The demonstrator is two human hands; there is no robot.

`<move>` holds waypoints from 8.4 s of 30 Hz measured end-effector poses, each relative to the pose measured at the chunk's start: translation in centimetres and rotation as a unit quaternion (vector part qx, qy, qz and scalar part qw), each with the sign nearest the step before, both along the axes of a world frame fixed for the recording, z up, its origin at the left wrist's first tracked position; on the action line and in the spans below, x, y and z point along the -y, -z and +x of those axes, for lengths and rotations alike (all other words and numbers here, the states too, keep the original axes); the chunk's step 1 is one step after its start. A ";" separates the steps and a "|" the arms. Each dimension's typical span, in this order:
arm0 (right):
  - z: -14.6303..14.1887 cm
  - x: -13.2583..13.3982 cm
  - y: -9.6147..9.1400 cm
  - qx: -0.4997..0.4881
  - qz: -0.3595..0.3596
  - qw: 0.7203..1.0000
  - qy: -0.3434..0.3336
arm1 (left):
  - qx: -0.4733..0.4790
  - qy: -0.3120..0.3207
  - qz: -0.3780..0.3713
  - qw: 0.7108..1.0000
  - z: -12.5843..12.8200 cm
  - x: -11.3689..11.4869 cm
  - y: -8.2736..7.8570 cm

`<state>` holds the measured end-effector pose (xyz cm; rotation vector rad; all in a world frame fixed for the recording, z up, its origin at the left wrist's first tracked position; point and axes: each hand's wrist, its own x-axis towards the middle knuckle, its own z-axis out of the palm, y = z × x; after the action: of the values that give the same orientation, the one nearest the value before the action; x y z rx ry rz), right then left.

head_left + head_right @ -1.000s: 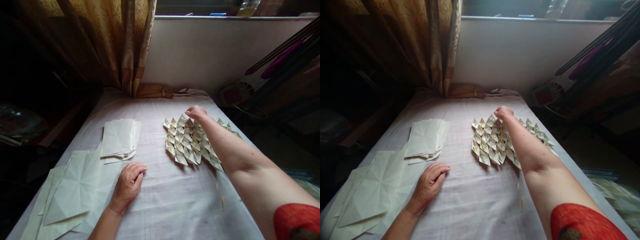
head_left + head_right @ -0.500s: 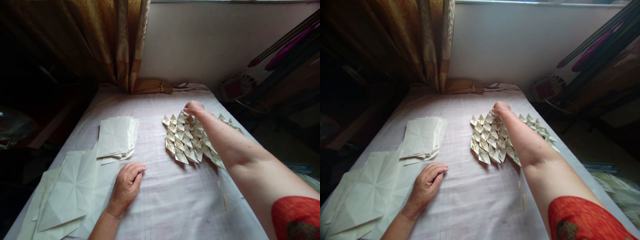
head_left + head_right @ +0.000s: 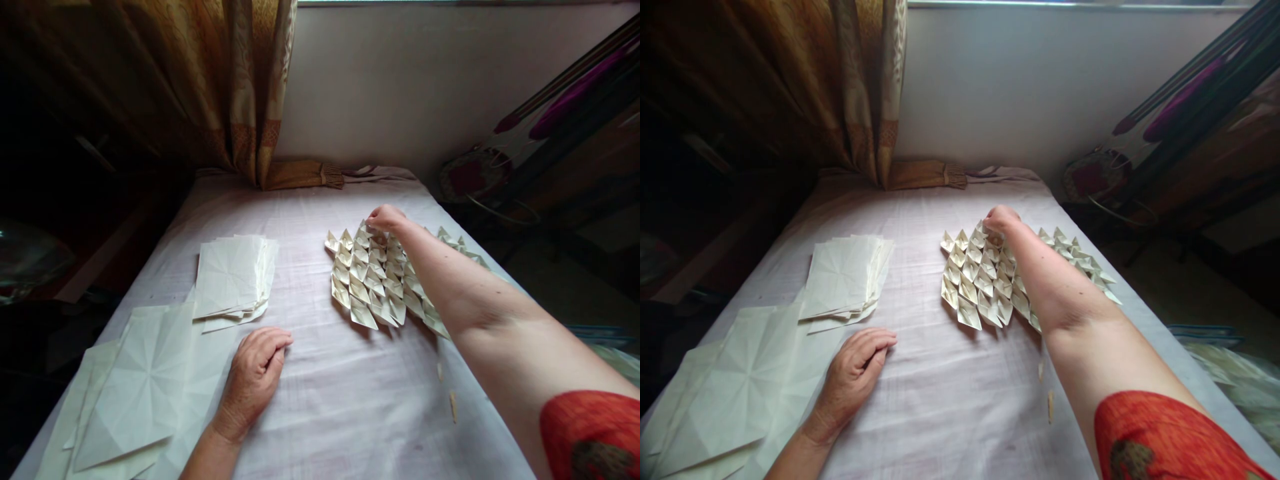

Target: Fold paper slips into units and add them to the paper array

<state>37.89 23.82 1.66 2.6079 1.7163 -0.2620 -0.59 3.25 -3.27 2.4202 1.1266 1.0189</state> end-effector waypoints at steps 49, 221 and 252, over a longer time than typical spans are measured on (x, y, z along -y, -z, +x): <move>-21.2 17.5 0.5 -0.349 0.294 0.867 -0.199 | 0.065 -0.125 0.021 0.990 -0.5 0.1 0.1; -19.7 27.5 4.3 0.001 0.201 0.948 -0.246 | -0.278 0.064 -0.052 0.957 -0.5 7.1 -1.0; -20.5 29.8 5.2 -0.168 0.263 0.885 -0.346 | -0.234 0.074 -0.101 0.964 -0.6 6.7 -1.3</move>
<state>17.43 -5.98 -3.55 2.0597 3.0696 -0.2641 -1.17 -3.45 -1.92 2.5927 1.0961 0.2701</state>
